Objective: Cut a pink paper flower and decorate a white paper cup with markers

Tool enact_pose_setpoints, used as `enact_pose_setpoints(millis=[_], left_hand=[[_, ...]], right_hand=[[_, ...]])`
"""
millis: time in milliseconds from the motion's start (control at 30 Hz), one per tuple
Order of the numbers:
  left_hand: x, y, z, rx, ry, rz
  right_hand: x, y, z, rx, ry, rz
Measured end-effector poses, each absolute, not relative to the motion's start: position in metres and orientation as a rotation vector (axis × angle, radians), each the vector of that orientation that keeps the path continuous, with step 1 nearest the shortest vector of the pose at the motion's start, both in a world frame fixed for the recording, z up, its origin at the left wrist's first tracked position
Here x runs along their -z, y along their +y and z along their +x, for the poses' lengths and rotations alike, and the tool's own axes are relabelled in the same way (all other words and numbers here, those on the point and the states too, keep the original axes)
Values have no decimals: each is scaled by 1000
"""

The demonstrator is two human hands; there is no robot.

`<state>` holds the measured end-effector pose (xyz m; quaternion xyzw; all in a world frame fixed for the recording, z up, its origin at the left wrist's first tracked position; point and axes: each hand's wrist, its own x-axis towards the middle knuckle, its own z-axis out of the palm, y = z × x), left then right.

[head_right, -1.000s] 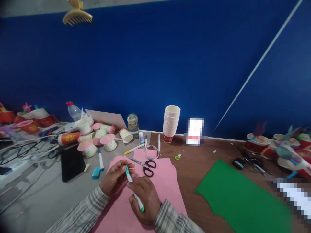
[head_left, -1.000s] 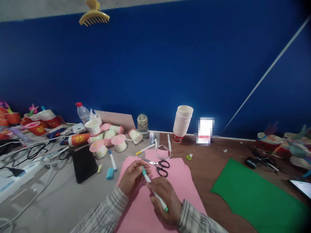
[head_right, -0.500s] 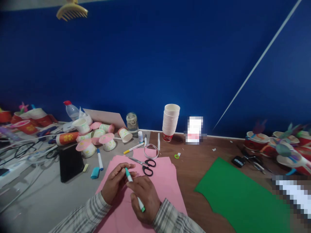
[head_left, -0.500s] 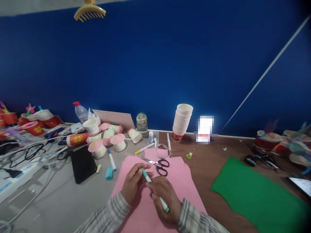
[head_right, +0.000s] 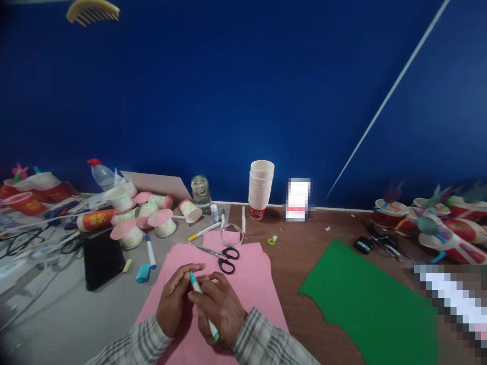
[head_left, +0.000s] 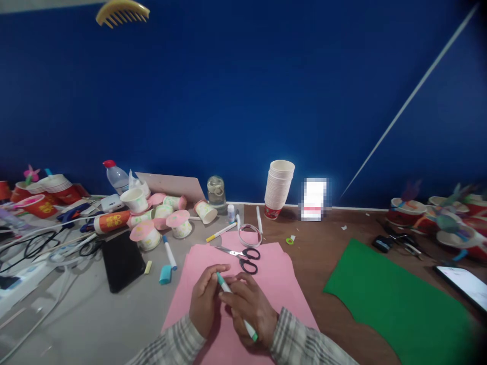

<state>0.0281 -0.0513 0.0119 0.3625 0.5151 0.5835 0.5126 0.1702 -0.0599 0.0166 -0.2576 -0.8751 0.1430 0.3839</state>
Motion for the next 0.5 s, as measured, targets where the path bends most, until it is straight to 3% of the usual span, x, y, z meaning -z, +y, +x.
enact_pose_setpoints(millis=[500], left_hand=[[-13, -26, 6, -1452, 1063, 835]], right_hand=[[-23, -53, 178, -296, -2241, -873]])
